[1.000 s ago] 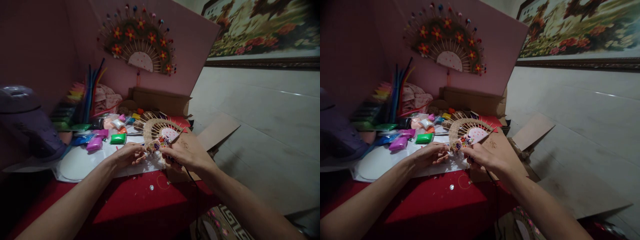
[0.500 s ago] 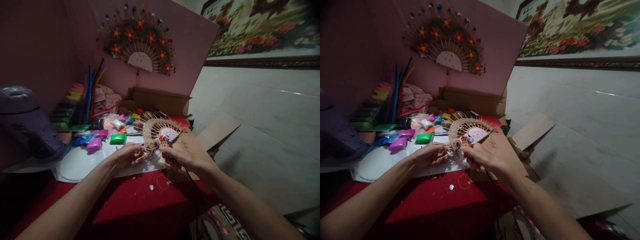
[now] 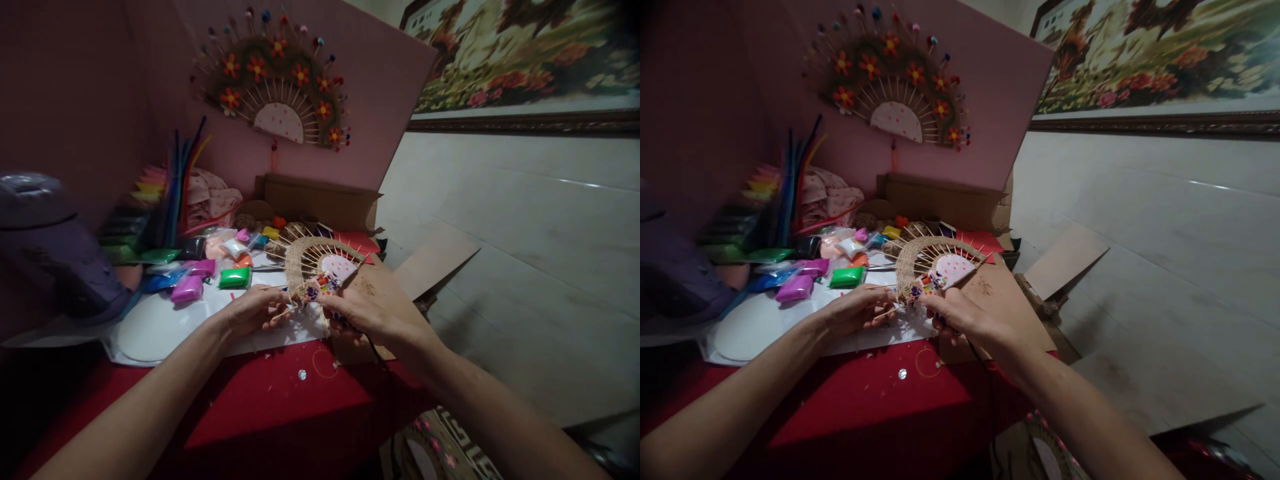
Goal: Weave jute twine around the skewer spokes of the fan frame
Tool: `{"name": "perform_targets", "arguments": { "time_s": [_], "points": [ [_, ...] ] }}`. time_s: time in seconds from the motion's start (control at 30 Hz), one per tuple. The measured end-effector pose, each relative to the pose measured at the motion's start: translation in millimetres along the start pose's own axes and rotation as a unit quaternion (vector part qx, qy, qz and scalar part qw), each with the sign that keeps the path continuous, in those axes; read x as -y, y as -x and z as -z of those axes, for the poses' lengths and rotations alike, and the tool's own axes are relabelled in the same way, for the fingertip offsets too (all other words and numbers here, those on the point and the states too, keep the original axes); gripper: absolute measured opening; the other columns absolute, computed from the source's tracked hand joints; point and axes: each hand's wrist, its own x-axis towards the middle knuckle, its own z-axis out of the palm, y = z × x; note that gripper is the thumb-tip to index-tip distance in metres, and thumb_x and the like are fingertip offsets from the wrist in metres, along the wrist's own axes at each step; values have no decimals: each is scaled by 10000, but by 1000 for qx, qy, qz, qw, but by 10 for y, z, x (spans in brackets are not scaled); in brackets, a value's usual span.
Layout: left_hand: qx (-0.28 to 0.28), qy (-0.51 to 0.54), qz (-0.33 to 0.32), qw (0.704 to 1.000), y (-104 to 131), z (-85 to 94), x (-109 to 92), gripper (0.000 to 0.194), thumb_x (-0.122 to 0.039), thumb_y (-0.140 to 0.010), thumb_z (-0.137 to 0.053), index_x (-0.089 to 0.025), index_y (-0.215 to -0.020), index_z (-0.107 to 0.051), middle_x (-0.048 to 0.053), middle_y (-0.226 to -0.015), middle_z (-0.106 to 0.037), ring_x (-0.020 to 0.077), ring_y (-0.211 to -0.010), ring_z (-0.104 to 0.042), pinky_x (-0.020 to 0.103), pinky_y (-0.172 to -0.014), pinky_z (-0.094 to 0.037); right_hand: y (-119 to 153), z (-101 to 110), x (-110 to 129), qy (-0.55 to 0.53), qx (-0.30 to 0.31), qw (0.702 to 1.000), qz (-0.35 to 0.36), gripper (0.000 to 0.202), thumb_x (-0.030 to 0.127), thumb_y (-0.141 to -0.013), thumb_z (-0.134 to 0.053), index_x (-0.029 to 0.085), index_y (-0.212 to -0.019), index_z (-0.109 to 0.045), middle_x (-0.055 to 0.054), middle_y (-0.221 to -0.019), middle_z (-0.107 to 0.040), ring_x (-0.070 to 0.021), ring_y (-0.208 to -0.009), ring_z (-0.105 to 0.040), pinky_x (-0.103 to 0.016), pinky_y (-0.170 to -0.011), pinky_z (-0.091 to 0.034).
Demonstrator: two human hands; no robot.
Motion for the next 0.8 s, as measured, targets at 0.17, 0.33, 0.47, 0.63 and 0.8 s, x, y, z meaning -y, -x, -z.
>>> {"name": "perform_targets", "arguments": {
  "time_s": [0.17, 0.33, 0.47, 0.63, 0.8],
  "points": [
    [-7, 6, 17, 1000, 5, 2, -5, 130, -229, -664, -634, -127, -710, -567, 41, -580, -577, 102, -509, -546, 167, -372, -267, -1, -5, -2, -81, 23, 996, -31, 454, 598, -793, -383, 180, -645, -480, -13, -524, -442, -96, -423, -386, -249, -376, -298],
    [10, 2, 1, 1000, 2, 6, -2, 171, -242, -673, -629, -106, -769, -590, 58, -597, -595, 91, -476, -521, 168, -356, -250, 7, -14, 15, -107, 24, 993, -46, 421, 582, -777, -437, 175, -680, -485, -11, -531, -445, -88, -428, -378, -237, -365, -281],
    [-12, 11, 10, 1000, 11, -18, -20, 190, -230, -650, -651, -105, -778, -584, 44, -593, -583, 116, -545, -571, 160, -367, -274, 7, -31, 33, -144, 21, 986, -80, 399, 575, -750, -479, 176, -724, -473, 7, -533, -438, -72, -406, -367, -209, -343, -260],
    [-19, 16, 15, 1000, 23, -29, -23, 179, -219, -639, -659, -116, -761, -580, 30, -591, -579, 121, -557, -586, 160, -369, -284, 32, -42, 49, -166, 12, 983, -72, 380, 552, -758, -475, 176, -703, -454, 23, -540, -437, -50, -389, -344, -182, -330, -243],
    [-27, 17, 22, 999, 23, -34, -27, 184, -221, -631, -669, -113, -751, -581, 27, -589, -577, 124, -571, -596, 156, -373, -296, 52, -55, 85, -176, 7, 980, -89, 333, 512, -777, -466, 186, -711, -455, 28, -535, -444, -46, -388, -330, -172, -325, -236]
  ]
}}
